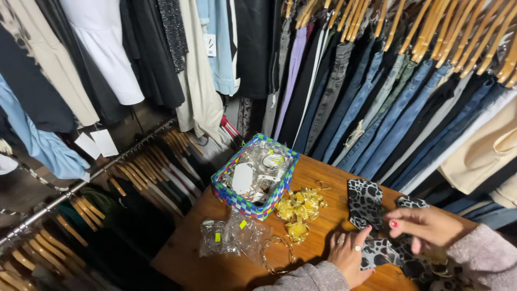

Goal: The person decorates small cow-print fabric masks by attaching yellow ribbon bows and paper tags using clear tape. They repeatedly pick up masks, affix bows, apply tape, and place tags, working one at a time on a wooden table.

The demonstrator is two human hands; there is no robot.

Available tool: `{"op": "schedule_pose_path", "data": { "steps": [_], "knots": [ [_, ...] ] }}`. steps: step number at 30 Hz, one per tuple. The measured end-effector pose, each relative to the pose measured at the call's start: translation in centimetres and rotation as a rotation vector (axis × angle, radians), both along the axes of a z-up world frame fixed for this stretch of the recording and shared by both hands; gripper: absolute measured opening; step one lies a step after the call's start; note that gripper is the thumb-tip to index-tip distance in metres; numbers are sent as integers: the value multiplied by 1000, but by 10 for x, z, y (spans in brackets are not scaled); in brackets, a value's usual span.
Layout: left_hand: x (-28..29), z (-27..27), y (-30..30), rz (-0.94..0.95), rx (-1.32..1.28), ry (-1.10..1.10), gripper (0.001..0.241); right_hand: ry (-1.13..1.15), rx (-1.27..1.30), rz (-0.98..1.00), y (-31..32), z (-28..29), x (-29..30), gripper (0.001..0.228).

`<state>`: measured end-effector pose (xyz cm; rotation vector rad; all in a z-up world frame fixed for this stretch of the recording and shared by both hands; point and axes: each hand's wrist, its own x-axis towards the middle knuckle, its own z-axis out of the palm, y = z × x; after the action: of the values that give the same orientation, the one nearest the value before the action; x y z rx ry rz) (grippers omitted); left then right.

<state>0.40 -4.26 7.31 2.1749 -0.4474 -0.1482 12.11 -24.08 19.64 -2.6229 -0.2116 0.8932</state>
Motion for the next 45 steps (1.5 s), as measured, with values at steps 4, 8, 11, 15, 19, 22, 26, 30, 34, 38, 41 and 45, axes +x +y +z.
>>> {"op": "schedule_pose_path", "data": {
  "steps": [4,8,11,15,19,22,26,30,34,38,41,45],
  "knots": [
    [10,-41,-14,20,-61,-161,97,-483,-148,271,89,-3,31,34],
    [25,-50,35,180,-88,-323,97,-842,211,771,225,-12,19,38],
    [53,1,235,374,-105,-92,95,-1129,176,982,302,-86,47,21],
    [23,15,339,709,-150,320,92,-1597,244,1178,360,-132,70,14],
    [22,25,339,664,-333,245,70,-1512,142,1163,356,-162,89,17],
    [22,9,351,556,-380,150,85,-1243,93,933,350,-136,85,8],
    [24,5,365,525,-385,137,68,-686,682,434,346,-59,60,10],
    [26,-65,212,454,-288,-116,64,-139,1232,37,331,-37,66,19],
    [43,-159,-4,387,-134,-572,48,-186,1335,-8,288,-25,73,28],
    [40,-107,-42,213,-156,-500,68,-347,1077,154,208,15,55,17],
    [7,-17,6,74,-280,-40,97,-435,965,98,141,40,29,18],
    [6,1,11,117,-445,251,101,-480,783,-70,69,66,-9,56]
  ]
}}
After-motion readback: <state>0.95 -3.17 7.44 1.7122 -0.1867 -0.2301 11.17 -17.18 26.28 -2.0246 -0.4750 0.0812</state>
